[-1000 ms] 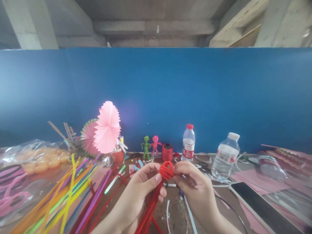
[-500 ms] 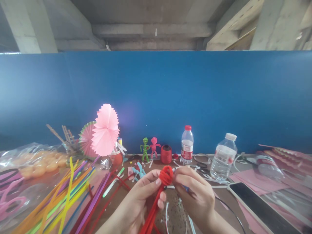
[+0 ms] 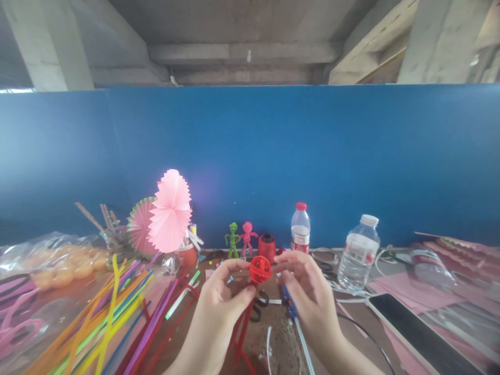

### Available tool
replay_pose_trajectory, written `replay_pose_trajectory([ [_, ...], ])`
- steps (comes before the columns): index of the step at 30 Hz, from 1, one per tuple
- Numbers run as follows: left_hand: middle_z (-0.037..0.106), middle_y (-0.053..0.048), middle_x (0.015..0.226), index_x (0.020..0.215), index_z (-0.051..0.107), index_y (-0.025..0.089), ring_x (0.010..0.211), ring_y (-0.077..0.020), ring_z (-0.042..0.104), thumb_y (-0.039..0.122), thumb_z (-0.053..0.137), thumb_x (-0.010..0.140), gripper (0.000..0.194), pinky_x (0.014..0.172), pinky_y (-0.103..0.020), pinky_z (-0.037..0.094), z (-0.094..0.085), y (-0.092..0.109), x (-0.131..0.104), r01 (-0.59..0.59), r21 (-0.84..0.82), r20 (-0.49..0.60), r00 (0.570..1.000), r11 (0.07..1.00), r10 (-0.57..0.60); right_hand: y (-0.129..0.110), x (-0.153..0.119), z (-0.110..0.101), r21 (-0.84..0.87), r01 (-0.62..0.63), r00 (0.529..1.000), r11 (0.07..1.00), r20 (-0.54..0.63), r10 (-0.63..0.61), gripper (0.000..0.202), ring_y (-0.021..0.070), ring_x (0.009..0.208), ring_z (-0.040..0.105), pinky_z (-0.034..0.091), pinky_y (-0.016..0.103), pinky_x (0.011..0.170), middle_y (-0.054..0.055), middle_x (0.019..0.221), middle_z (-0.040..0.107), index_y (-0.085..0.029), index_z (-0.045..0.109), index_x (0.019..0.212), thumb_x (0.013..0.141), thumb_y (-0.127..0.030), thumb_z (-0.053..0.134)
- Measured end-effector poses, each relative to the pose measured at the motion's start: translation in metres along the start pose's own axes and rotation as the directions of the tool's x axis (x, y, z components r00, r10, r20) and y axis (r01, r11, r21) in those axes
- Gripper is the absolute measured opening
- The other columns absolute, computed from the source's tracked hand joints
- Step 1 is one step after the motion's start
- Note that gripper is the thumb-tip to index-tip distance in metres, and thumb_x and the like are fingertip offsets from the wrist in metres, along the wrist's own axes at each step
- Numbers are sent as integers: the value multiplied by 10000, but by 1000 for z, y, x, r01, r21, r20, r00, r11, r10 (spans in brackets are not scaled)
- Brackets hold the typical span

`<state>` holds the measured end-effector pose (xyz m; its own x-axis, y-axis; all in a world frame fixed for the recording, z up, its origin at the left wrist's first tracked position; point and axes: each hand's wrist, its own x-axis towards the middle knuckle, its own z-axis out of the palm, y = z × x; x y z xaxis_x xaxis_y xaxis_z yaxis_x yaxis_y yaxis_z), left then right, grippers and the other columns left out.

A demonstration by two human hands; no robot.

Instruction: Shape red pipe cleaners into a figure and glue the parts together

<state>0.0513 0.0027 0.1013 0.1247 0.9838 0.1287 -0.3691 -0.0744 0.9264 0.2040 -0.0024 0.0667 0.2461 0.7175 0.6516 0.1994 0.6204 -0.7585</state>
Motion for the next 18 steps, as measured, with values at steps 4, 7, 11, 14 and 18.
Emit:
replay_pose_trajectory([
  [4, 718, -15, 824, 852, 644, 181, 791, -153, 635, 94, 761, 628, 267, 680, -208, 485, -5, 2, 5, -67, 43, -22, 997, 997, 68, -11, 24, -32, 59, 13, 979, 998, -206, -1, 99, 150, 759, 626, 538, 252, 615, 37, 914, 628, -203, 604, 946, 866, -231, 553],
  [7, 701, -6, 828, 840, 636, 179, 773, -137, 624, 82, 775, 618, 279, 684, -199, 490, -8, 6, 8, -106, 32, -41, 993, 994, 108, -24, 38, -60, -33, 47, 944, 998, -325, -56, 66, 153, 711, 606, 523, 248, 571, 24, 824, 627, -196, 628, 858, 822, -249, 612],
  [11, 681, 4, 795, 869, 640, 178, 693, -99, 594, 160, 769, 679, 230, 628, -155, 483, -12, 12, 12, -90, 60, -40, 995, 994, 92, -37, 44, -80, -393, -16, 987, 920, -155, -49, 56, 153, 606, 598, 490, 274, 566, 8, 707, 645, -202, 629, 811, 814, -253, 608],
  [14, 664, 10, 731, 880, 637, 177, 633, -98, 578, 200, 759, 697, 221, 569, -153, 476, -16, 16, 12, -87, 69, -47, 995, 994, 90, -24, 44, -81, -699, 1, 975, 716, 160, 155, 107, 176, 651, 620, 479, 311, 629, 12, 775, 681, -220, 642, 846, 799, -149, 577],
  [18, 649, 10, 662, 870, 619, 180, 605, -104, 564, 204, 731, 726, 184, 527, -150, 463, -20, 20, 9, -76, 73, 1, 997, 994, 76, 31, 35, -75, -833, 69, 809, 548, 369, 458, 313, 234, 883, 633, 462, 370, 801, 68, 980, 679, -201, 652, 997, 759, -13, 575],
])
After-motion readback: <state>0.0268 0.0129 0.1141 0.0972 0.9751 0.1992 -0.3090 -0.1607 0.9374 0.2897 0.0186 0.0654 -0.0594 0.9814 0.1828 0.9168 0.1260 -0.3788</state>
